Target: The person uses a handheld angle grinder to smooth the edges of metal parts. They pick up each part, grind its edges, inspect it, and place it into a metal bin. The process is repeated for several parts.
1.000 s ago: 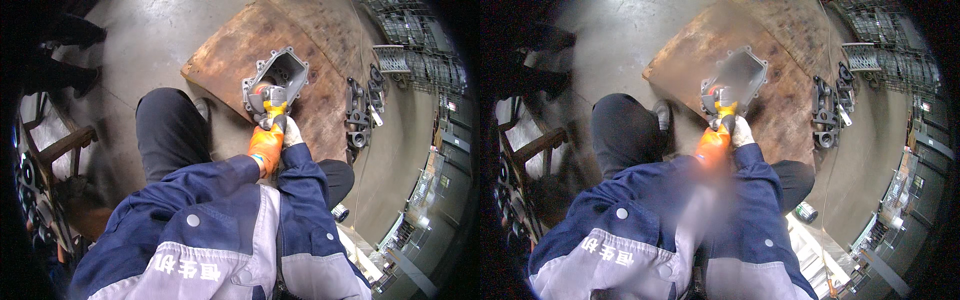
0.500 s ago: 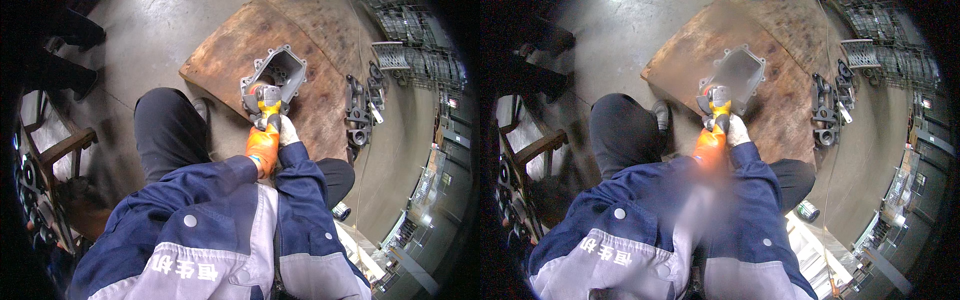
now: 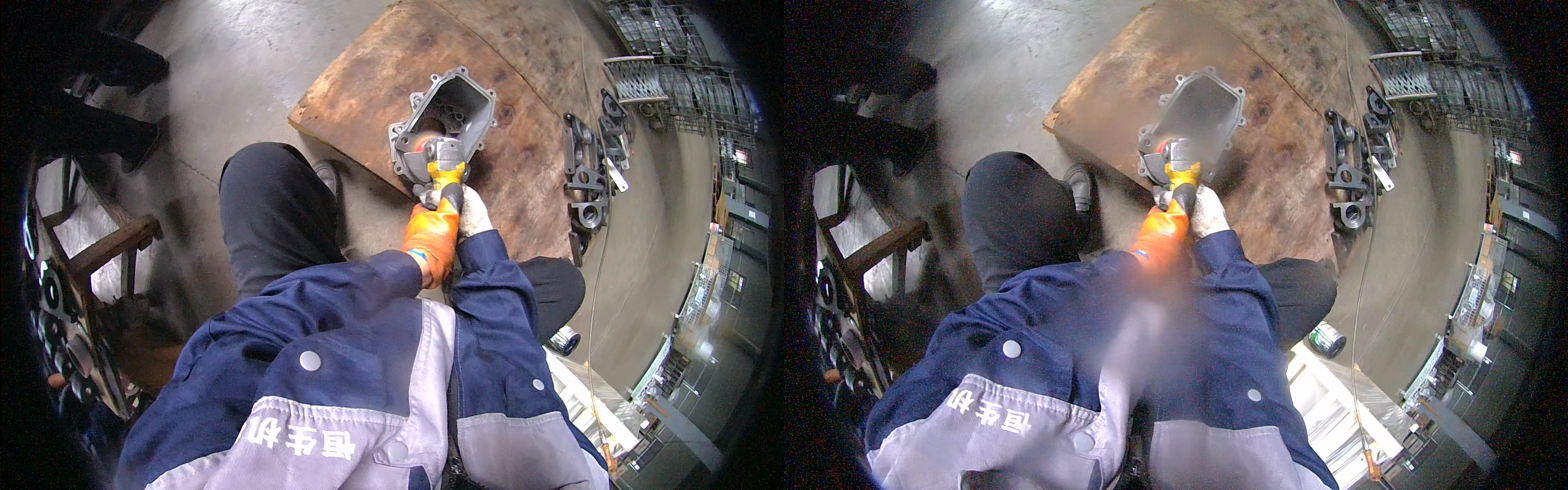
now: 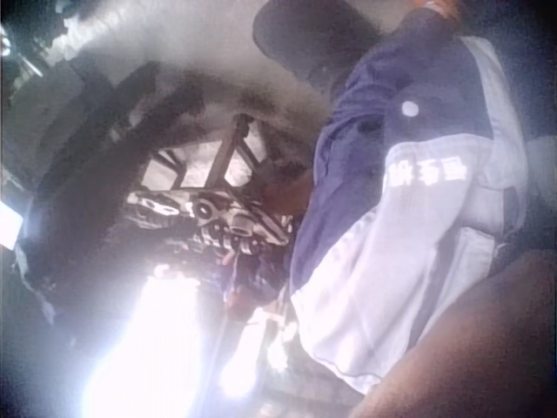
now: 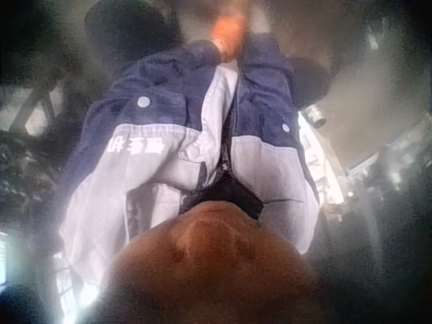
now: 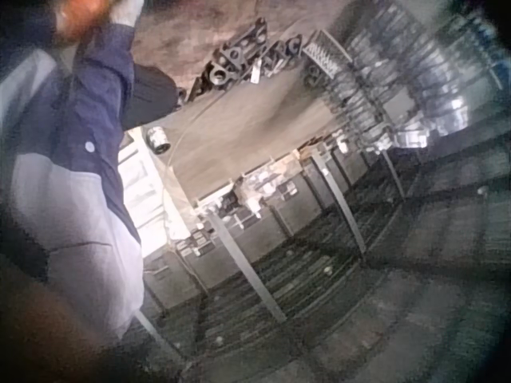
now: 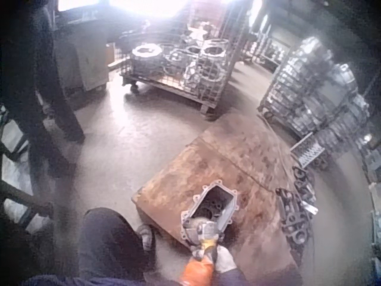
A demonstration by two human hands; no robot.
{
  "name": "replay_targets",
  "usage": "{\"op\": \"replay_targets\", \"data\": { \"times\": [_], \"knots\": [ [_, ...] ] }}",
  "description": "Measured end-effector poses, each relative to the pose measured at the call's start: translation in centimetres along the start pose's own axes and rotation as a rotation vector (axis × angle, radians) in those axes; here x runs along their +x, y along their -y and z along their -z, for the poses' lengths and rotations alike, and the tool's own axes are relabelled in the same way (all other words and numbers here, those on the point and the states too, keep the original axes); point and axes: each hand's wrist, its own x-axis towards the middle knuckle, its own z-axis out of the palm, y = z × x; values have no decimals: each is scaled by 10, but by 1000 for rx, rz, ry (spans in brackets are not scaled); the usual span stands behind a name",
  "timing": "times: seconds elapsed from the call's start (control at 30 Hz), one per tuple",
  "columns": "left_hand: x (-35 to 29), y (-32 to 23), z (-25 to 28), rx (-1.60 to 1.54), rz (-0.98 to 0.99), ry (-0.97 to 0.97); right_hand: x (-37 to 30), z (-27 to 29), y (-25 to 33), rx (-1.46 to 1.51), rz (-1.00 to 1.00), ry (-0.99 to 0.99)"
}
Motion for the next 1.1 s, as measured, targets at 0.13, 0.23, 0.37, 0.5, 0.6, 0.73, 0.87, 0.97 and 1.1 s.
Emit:
{"op": "replay_targets", "data": {
  "times": [0.13,0.23,0.37,0.5,0.6,0.73,0.87,0.97,1.1],
  "knots": [
    [-5,1,-9,165,-113,124,-22,16,3,-39,93,-34],
    [-9,-1,-17,236,-92,232,-32,31,6,161,40,-159],
    [-11,-1,-27,276,73,228,-42,41,7,161,51,-188],
    [-4,6,-23,121,34,87,-24,24,6,26,72,-81],
    [1,6,-12,-31,33,-27,-5,3,2,-65,24,-20],
    [-7,-6,-3,70,75,-13,-9,-4,5,16,-17,-39],
    [-12,-16,1,49,75,-5,-6,-5,5,-9,-22,-31],
    [-5,-13,2,67,2,-157,11,-5,-4,-68,52,147],
    [-1,-3,-5,8,33,8,12,19,-19,-178,100,-7]
  ]
}}
